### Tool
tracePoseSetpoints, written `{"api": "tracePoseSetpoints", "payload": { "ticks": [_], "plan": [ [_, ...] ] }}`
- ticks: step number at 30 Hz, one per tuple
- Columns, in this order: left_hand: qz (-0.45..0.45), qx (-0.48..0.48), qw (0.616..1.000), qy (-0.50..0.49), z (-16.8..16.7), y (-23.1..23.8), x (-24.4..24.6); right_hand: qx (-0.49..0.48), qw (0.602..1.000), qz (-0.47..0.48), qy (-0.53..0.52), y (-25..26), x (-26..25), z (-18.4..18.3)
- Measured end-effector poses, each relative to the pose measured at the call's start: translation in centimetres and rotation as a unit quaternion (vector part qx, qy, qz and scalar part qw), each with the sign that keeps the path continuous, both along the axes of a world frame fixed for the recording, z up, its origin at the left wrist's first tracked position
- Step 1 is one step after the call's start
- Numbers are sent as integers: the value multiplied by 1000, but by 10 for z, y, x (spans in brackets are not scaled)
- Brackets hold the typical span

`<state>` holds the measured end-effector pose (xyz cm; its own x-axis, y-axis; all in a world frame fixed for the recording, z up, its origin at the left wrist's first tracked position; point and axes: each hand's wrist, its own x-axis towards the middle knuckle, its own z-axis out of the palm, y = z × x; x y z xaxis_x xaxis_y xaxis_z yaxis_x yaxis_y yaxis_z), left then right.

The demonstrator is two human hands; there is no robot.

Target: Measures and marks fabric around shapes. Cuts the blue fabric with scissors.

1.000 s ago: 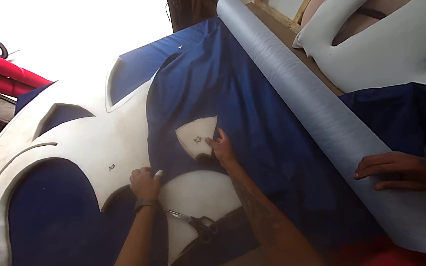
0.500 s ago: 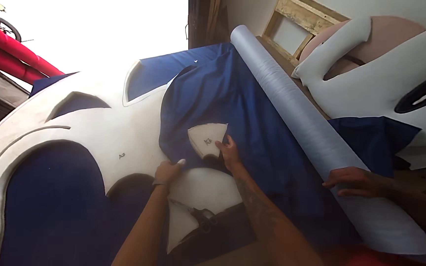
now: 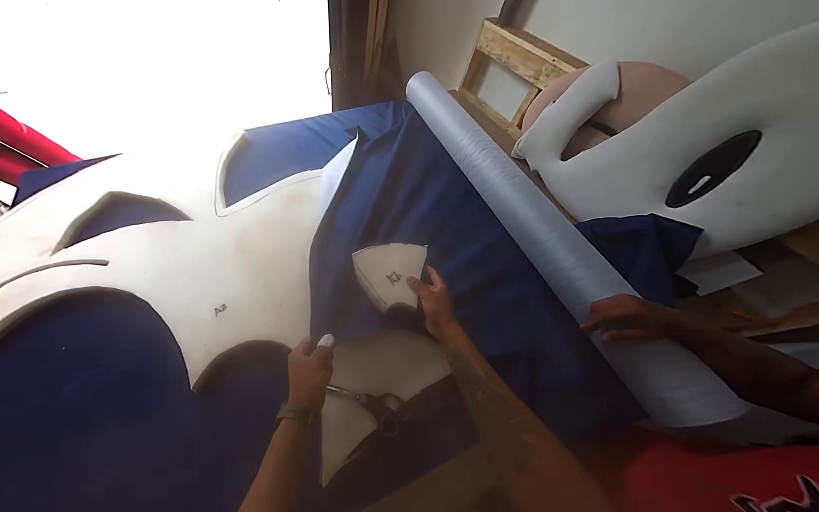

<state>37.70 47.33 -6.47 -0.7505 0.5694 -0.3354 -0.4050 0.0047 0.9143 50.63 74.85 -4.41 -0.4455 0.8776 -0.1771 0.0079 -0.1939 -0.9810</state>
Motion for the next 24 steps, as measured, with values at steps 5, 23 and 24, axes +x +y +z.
{"api": "tracePoseSetpoints", "payload": {
  "ticks": [5, 23, 24],
  "plan": [
    [5, -21, 1000, 6, -29, -32, 6, 13, 994, 38, -105, -21, 24, 10],
    [1, -287, 958, -24, -2, -21, -29, 446, 739, 96, -497, -49, 229, -58],
    [-19, -311, 950, -4, -4, -16, -29, 445, 746, 88, -487, -44, 229, -61]
  ]
}}
